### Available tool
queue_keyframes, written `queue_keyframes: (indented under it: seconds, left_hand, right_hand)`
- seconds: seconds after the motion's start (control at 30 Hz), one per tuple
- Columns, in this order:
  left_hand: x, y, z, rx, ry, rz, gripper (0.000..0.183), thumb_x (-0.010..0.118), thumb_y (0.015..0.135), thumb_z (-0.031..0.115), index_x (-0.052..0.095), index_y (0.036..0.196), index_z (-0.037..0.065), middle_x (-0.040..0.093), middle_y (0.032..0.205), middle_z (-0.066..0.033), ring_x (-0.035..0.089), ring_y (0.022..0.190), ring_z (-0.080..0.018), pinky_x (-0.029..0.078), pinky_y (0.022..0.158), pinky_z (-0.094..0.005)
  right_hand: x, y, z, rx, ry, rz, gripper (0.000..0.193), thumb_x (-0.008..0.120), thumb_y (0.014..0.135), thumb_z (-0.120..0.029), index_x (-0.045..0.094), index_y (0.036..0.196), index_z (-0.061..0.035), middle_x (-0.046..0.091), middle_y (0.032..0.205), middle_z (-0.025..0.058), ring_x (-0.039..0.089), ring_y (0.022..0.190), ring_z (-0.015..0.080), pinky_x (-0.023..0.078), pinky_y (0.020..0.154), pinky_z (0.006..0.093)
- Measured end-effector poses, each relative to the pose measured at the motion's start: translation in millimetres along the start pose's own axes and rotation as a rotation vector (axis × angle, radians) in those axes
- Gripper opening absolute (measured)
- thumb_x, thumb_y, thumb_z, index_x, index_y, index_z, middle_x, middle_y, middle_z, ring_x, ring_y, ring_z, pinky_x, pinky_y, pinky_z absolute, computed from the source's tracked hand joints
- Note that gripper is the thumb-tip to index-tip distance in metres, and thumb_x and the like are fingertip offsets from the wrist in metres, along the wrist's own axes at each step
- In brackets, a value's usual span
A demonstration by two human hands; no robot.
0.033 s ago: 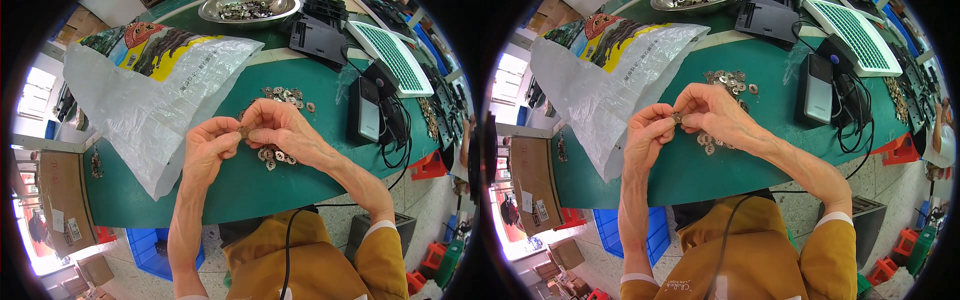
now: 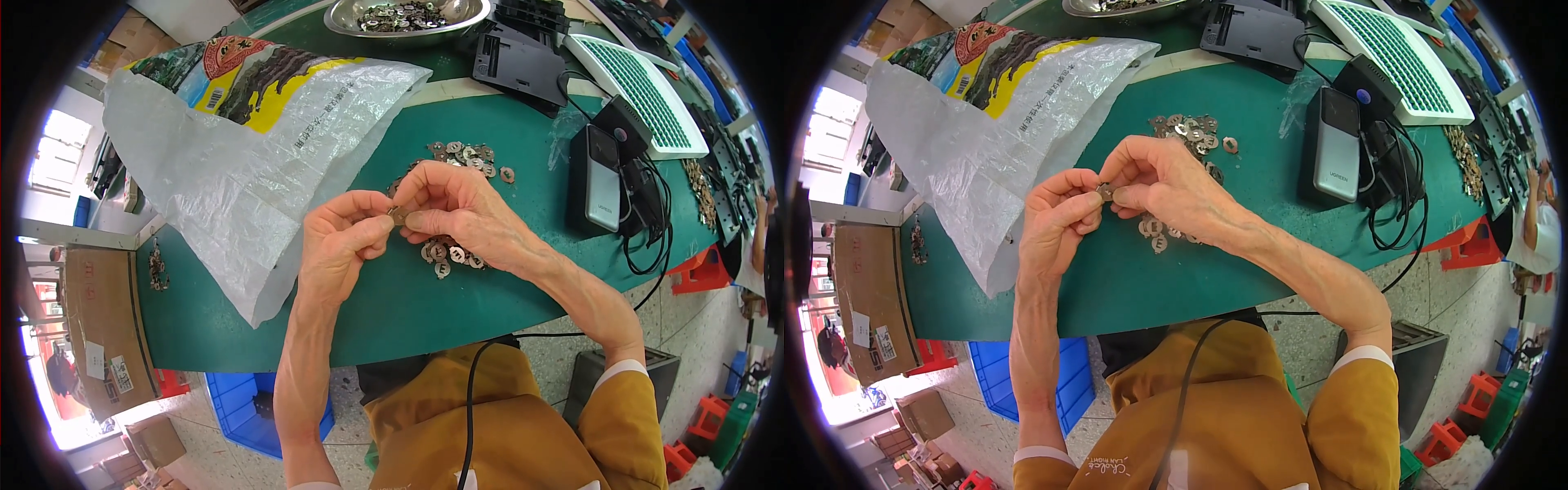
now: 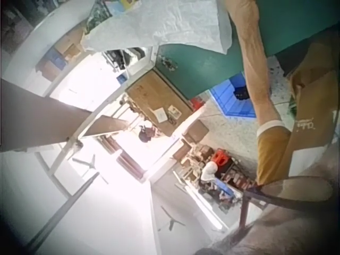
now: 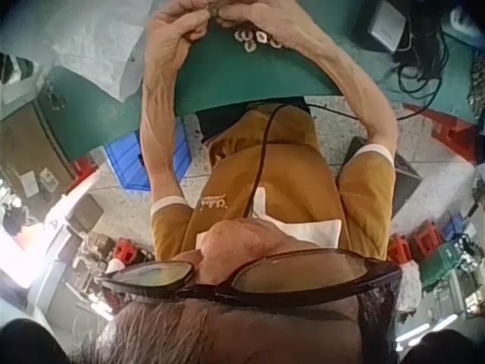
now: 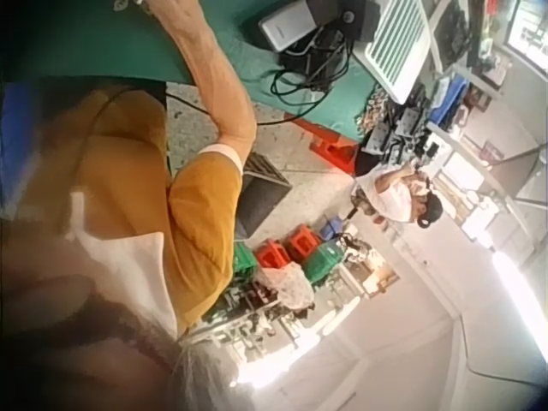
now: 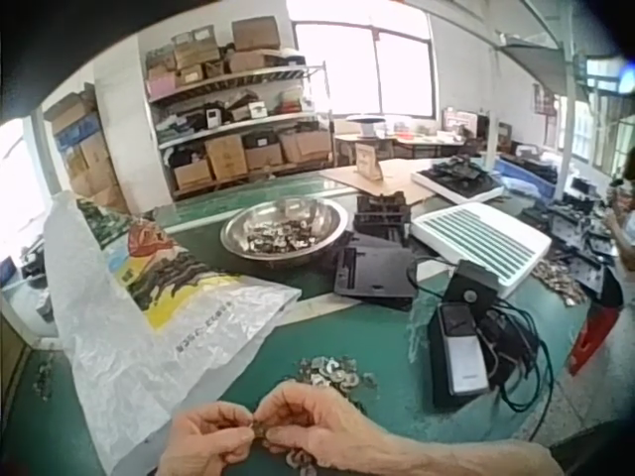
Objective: The person sorts small metal rings by hand on a green workbench, inspecting them one by one.
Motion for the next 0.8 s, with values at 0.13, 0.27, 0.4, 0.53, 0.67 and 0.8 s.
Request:
queue_keyframes:
  seconds: [0.13, 0.27, 0.4, 0.53, 0.67, 0.8]
  left_hand:
    - [0.1, 0.2, 1.4, 0.014, 0.019, -0.004, 0.013, 0.060, 0.076, -0.003, 0.060, 0.089, -0.003, 0.054, 0.067, -0.0021, 0.042, 0.053, -0.0064, 0.028, 0.046, -0.0188]
    - [3.9, -0.9, 4.7, 0.044, 0.094, 0.040, 0.014, 0.059, 0.076, -0.002, 0.059, 0.089, -0.003, 0.053, 0.066, -0.0021, 0.043, 0.053, -0.0066, 0.029, 0.046, -0.0190]
    - [3.2, -1.0, 4.1, 0.041, 0.123, 0.034, 0.015, 0.057, 0.076, -0.003, 0.058, 0.091, -0.004, 0.053, 0.070, -0.0035, 0.043, 0.054, -0.0073, 0.030, 0.046, -0.0196]
    - [2.9, -0.9, 3.1, 0.027, 0.065, -0.001, 0.017, 0.057, 0.076, -0.004, 0.057, 0.093, -0.005, 0.053, 0.074, -0.0050, 0.043, 0.055, -0.0077, 0.030, 0.046, -0.0203]
    - [2.7, -1.1, 3.1, 0.035, 0.078, -0.002, 0.018, 0.058, 0.076, -0.003, 0.057, 0.093, -0.006, 0.053, 0.075, -0.0052, 0.042, 0.055, -0.0076, 0.029, 0.046, -0.0202]
    - [4.1, -1.5, 5.4, 0.071, 0.082, 0.030, 0.014, 0.058, 0.075, -0.004, 0.058, 0.089, -0.005, 0.052, 0.064, -0.0024, 0.042, 0.051, -0.0065, 0.027, 0.044, -0.0195]
  right_hand:
    - [1.1, -1.3, -0.4, 0.016, 0.013, 0.010, 0.007, 0.054, 0.084, -0.003, 0.054, 0.091, -0.0021, 0.059, 0.084, 0.0028, 0.057, 0.077, 0.0071, 0.049, 0.069, 0.0215]
    - [0.3, -1.2, 2.2, 0.022, 0.001, 0.027, 0.008, 0.053, 0.085, -0.004, 0.055, 0.093, -0.0020, 0.059, 0.084, 0.0028, 0.057, 0.076, 0.0071, 0.049, 0.069, 0.0214]
    - [-0.3, -1.4, 1.2, 0.016, -0.014, 0.029, 0.009, 0.053, 0.086, -0.005, 0.055, 0.094, -0.0020, 0.059, 0.084, 0.0024, 0.057, 0.075, 0.0070, 0.049, 0.069, 0.0209]
    - [-0.3, -1.0, 0.0, 0.012, -0.005, 0.038, 0.008, 0.053, 0.086, -0.006, 0.056, 0.093, -0.0022, 0.059, 0.084, 0.0023, 0.057, 0.074, 0.0069, 0.049, 0.068, 0.0203]
    - [-0.4, -2.1, -0.9, 0.013, 0.030, 0.034, 0.007, 0.053, 0.087, -0.006, 0.056, 0.092, -0.0025, 0.059, 0.084, 0.0025, 0.057, 0.073, 0.0071, 0.049, 0.068, 0.0200]
    - [-0.6, -1.5, 2.0, 0.020, 0.045, 0.035, 0.006, 0.053, 0.087, -0.006, 0.056, 0.091, -0.0030, 0.059, 0.084, 0.0026, 0.058, 0.073, 0.0075, 0.049, 0.067, 0.0204]
Point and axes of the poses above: each hand's wrist, its own y-axis towards the middle knuckle, its own x-axis out of the palm, z = x × y, the point moved 9 cm from there along y, towards the middle knuckle
